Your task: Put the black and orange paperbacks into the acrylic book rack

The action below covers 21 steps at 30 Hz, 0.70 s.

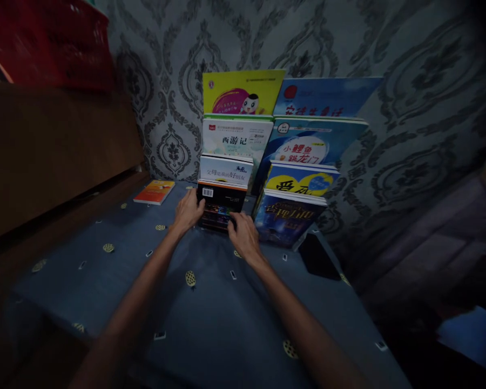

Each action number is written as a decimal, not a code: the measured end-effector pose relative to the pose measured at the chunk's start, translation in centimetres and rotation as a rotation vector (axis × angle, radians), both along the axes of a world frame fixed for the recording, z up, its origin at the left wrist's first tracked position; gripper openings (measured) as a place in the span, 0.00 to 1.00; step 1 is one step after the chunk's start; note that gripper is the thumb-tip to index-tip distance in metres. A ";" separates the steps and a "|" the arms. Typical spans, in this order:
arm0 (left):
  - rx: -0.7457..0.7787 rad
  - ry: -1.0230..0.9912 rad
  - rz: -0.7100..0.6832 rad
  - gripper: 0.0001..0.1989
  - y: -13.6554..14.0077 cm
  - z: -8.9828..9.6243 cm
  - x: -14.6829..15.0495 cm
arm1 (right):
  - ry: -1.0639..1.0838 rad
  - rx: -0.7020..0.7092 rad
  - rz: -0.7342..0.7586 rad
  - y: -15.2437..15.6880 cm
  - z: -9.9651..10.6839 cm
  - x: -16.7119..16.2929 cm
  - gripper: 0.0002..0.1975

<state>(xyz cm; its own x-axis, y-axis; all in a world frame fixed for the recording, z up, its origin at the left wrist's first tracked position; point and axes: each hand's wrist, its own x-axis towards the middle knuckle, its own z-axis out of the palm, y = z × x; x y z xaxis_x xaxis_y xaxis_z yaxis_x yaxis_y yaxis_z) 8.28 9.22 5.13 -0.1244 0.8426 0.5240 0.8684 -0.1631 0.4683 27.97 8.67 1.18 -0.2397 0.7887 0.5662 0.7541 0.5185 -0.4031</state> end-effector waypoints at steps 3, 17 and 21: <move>0.046 0.019 -0.130 0.23 -0.2 -0.4 -1.3 | -0.023 0.009 0.012 -0.1 -0.9 0.0 0.17; -0.420 0.352 0.355 0.22 3.0 -5.4 -12.0 | 0.103 0.104 0.174 -1.6 -6.0 -0.8 0.21; -0.490 0.386 0.447 0.22 5.0 -5.8 -14.1 | 0.105 0.075 0.218 -1.8 -6.7 -1.1 0.22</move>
